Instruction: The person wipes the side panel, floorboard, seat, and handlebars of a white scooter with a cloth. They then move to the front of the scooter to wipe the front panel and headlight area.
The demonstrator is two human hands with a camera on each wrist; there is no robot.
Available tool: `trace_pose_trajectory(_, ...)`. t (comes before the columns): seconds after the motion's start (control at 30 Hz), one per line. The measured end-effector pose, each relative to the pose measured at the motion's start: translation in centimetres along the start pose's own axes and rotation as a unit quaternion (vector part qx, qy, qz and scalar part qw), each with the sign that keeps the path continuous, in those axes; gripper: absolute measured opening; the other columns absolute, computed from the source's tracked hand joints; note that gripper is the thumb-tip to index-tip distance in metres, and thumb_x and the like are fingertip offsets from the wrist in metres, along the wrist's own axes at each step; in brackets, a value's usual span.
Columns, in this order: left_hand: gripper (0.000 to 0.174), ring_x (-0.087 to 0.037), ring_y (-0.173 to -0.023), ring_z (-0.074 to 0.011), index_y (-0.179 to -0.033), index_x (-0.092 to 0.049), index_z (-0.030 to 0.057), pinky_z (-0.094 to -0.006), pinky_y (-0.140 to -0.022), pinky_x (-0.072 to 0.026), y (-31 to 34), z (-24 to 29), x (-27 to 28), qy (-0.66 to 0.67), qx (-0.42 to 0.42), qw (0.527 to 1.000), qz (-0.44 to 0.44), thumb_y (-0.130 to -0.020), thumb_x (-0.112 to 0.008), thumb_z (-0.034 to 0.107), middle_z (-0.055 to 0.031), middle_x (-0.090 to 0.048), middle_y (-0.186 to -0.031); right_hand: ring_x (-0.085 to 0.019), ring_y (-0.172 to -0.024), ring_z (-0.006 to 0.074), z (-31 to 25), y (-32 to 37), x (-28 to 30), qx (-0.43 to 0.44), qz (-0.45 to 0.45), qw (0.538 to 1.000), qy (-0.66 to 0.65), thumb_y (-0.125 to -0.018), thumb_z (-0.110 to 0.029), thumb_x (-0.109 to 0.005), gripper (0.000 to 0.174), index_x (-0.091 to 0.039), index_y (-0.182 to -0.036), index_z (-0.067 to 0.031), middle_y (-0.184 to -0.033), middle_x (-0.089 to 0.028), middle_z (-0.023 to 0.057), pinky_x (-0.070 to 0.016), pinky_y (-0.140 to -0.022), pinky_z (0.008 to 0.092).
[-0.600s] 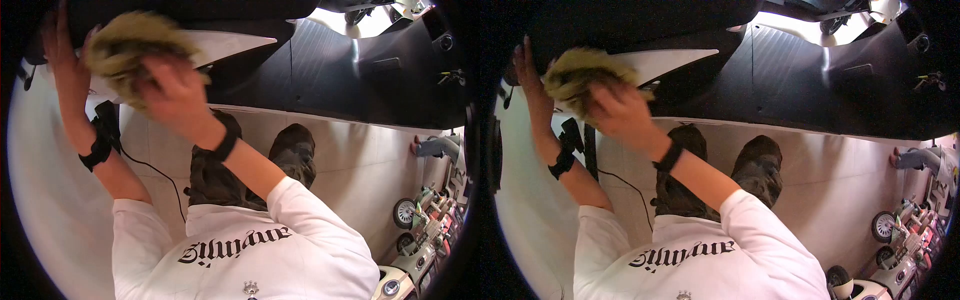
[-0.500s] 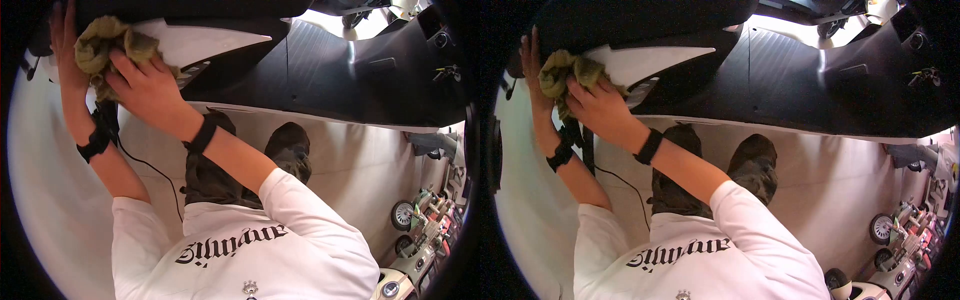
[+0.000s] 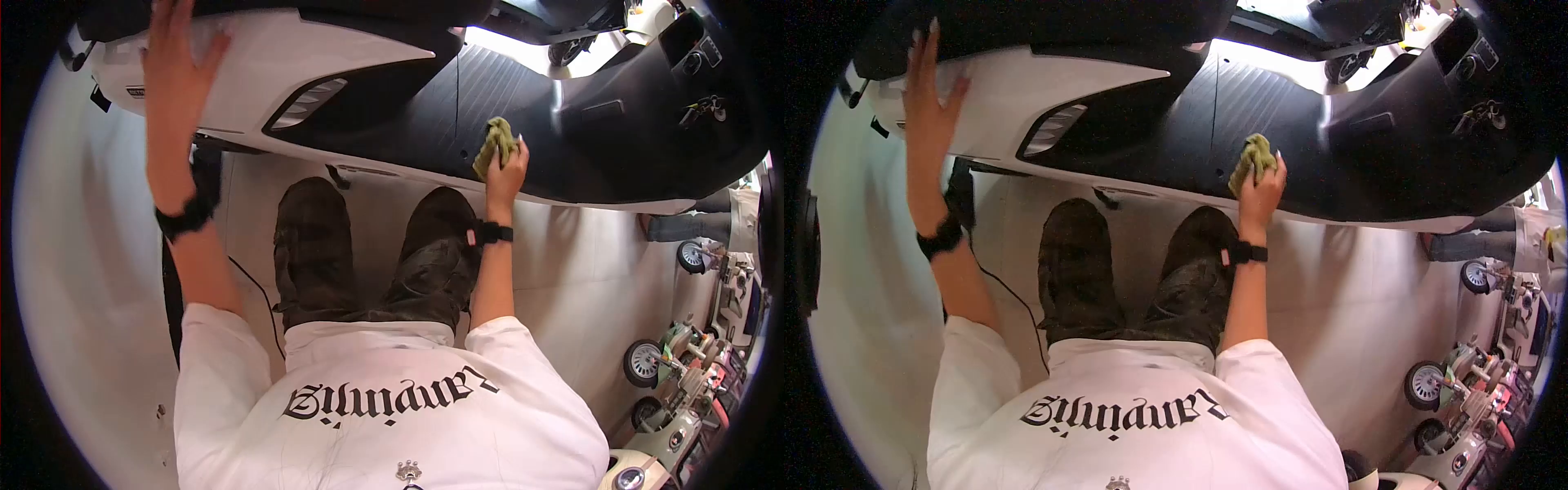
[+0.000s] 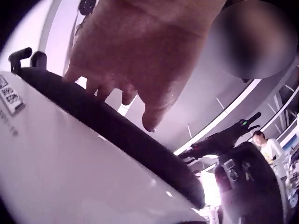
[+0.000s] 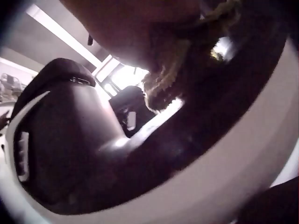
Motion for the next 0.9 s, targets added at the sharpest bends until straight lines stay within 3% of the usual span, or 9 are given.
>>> trace_pose_trajectory(0.1,0.062,-0.026,-0.136,-0.0304,-0.142,-0.03,0.0145,-0.0458,-0.11,-0.0216,4.3,6.8,1.7,0.162,0.044,0.984,-0.064,-0.088,-0.056,0.026,-0.0125,-0.03,-0.146,-0.048,-0.111,0.0405,2.1,2.3,-2.1,-0.101,-0.088,0.991,-0.008,-0.08,-0.004,-0.057,0.029,-0.056,-0.106,0.0086,-0.116,-0.052,0.0243,-0.037,-0.098,0.0417)
trace_pose_trajectory(0.17,0.057,-0.025,-0.135,-0.0324,-0.139,-0.036,0.0125,-0.0522,-0.108,-0.0193,7.5,12.0,1.1,0.301,0.127,0.937,-0.12,-0.086,-0.057,0.02,-0.0145,-0.032,-0.144,-0.049,-0.108,0.0409,-1.8,2.1,-3.6,-0.08,-0.128,0.988,-0.03,-0.081,-0.005,-0.055,0.032,-0.053,-0.109,0.0099,-0.113,-0.053,0.0262,-0.0376,-0.097,0.0411)
trace_pose_trajectory(0.23,0.064,-0.024,-0.136,-0.0332,-0.139,-0.034,0.0133,-0.0547,-0.106,-0.0223,10.0,16.3,-0.5,0.305,0.074,0.929,-0.197,-0.08,-0.059,0.013,-0.0144,-0.028,-0.145,-0.05,-0.106,0.0401,-6.6,2.3,-5.5,-0.026,-0.205,0.975,-0.082,-0.08,-0.004,-0.053,0.037,-0.049,-0.114,0.0095,-0.111,-0.053,0.0272,-0.0381,-0.096,0.0418)
trace_pose_trajectory(0.3,0.06,-0.028,-0.134,-0.0309,-0.14,-0.033,0.0136,-0.0514,-0.107,-0.0242,11.6,19.9,-2.6,0.333,0.055,0.898,-0.284,-0.085,-0.057,0.017,-0.0117,-0.029,-0.145,-0.049,-0.109,0.0392,-9.6,3.9,-8.3,0.178,-0.138,0.964,-0.145,-0.08,-0.005,-0.052,0.041,-0.047,-0.119,0.0074,-0.113,-0.053,0.0264,-0.0377,-0.097,0.0407)
trace_pose_trajectory(0.33,0.059,-0.031,-0.132,-0.0307,-0.14,-0.033,0.0132,-0.053,-0.106,-0.0253,12.7,21.1,-4.5,0.362,0.037,0.883,-0.295,-0.086,-0.056,0.018,-0.0118,-0.03,-0.145,-0.049,-0.109,0.0392,-10.0,4.4,-8.5,0.179,-0.14,0.963,-0.144,-0.08,-0.005,-0.052,0.041,-0.047,-0.119,0.0074,-0.113,-0.053,0.0264,-0.0377,-0.097,0.0407)
trace_pose_trajectory(0.4,0.058,-0.033,-0.13,-0.0299,-0.139,-0.033,0.0123,-0.0533,-0.106,-0.0258,15.4,22.9,-7.9,0.347,0.019,0.881,-0.321,-0.087,-0.055,0.023,-0.0118,-0.032,-0.143,-0.046,-0.117,0.037,-10.3,5.2,-9.0,0.063,-0.209,0.944,-0.246,-0.08,-0.007,-0.051,0.042,-0.048,-0.12,0.005,-0.123,-0.05,0.0241,-0.0359,-0.1,0.04)
trace_pose_trajectory(0.5,0.058,-0.038,-0.127,-0.0284,-0.138,-0.034,0.0105,-0.0531,-0.105,-0.0264,17.2,24.7,-10.3,0.336,-0.017,0.875,-0.349,-0.088,-0.054,0.031,-0.0116,-0.036,-0.141,-0.044,-0.122,0.0343,-8.0,5.2,-5.6,0.181,-0.184,0.959,-0.118,-0.083,-0.011,-0.05,0.04,-0.051,-0.12,0.0034,-0.13,-0.048,0.0209,-0.0346,-0.103,0.0392)
trace_pose_trajectory(0.67,0.063,-0.041,-0.125,-0.0263,-0.139,-0.033,0.0095,-0.0521,-0.105,-0.0271,17.4,28.9,-12.3,0.343,-0.027,0.88,-0.328,-0.089,-0.049,0.044,-0.0115,-0.037,-0.141,-0.045,-0.121,0.0336,-3.7,3.8,-3.9,0.135,-0.19,0.967,-0.107,-0.083,-0.011,-0.051,0.041,-0.052,-0.122,0.0032,-0.13,-0.048,0.02,-0.0353,-0.102,0.0423)
trace_pose_trajectory(0.9,0.056,-0.043,-0.124,-0.0253,-0.135,-0.039,0.0064,-0.055,-0.106,-0.0219,14.8,27.3,-15.1,0.322,0.014,0.884,-0.339,-0.093,-0.041,0.044,-0.0119,-0.045,-0.135,-0.045,-0.12,0.0351,-4.4,1.2,-6.6,0.14,-0.137,0.977,-0.081,-0.081,-0.01,-0.053,0.039,-0.053,-0.118,0.0032,-0.13,-0.048,0.0198,-0.0368,-0.1,0.041)
Point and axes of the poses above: each hand's wrist, its own y-axis away from the middle knuckle, its own x-axis out of the back of the hand, z = x × y, the point moved 2 cm from there along -y, towards the middle knuckle
